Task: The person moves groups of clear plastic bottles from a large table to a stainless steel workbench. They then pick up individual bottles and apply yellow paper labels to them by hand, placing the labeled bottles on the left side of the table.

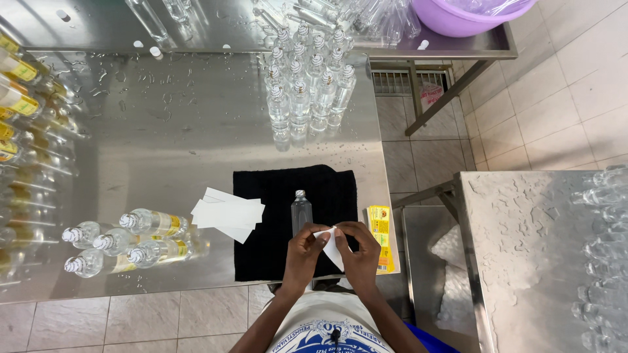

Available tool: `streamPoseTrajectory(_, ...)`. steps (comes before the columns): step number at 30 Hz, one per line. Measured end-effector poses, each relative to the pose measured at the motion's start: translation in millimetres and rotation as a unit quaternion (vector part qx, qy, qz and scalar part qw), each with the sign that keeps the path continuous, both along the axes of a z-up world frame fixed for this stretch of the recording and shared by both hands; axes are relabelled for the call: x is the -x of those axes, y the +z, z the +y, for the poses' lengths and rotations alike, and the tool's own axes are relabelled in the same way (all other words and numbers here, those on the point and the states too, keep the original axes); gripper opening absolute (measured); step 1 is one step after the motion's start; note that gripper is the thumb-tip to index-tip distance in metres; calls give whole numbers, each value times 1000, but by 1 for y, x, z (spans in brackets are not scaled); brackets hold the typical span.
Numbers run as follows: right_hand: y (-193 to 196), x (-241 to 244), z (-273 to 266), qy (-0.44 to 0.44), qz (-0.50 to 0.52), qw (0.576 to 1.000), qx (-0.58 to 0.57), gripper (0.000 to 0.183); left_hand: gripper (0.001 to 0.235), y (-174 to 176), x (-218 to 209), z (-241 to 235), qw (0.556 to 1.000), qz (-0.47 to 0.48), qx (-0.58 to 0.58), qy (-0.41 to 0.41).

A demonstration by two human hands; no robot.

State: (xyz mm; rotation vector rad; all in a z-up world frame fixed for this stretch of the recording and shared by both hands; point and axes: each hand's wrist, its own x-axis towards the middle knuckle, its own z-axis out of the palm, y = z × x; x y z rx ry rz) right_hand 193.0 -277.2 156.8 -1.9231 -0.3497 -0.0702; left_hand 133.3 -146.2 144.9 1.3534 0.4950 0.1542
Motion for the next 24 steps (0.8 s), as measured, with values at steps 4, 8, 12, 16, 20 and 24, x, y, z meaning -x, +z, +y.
streamPoseTrajectory(4, 2, 7, 0, -22, 64, 996, -57, 9, 15, -9, 0, -5, 1000, 6, 1, 14)
streamPoseTrajectory(8, 1, 5, -9, -71, 98, 992, -44, 14, 24, -22, -3, 0, 993, 42, 60, 88)
streamPoseTrajectory(12, 31, 15, -23, 224, 12, 972, -71, 8, 35, -41, -11, 15, 967, -34, 151, 204)
streamPoseTrajectory(16, 54, 14, -26, 404, 63, 908, -87, 18, 51, -3, -12, 30, 971, -37, 136, 193)
streamPoseTrajectory(20, 38, -7, -11, 82, 185, 977, -68, 21, 50, -2, -8, 27, 985, -50, 129, 103)
streamPoseTrajectory(24, 23, -21, 0, 79, 279, 954, -78, 27, 56, 5, -9, 26, 986, -41, 158, 43)
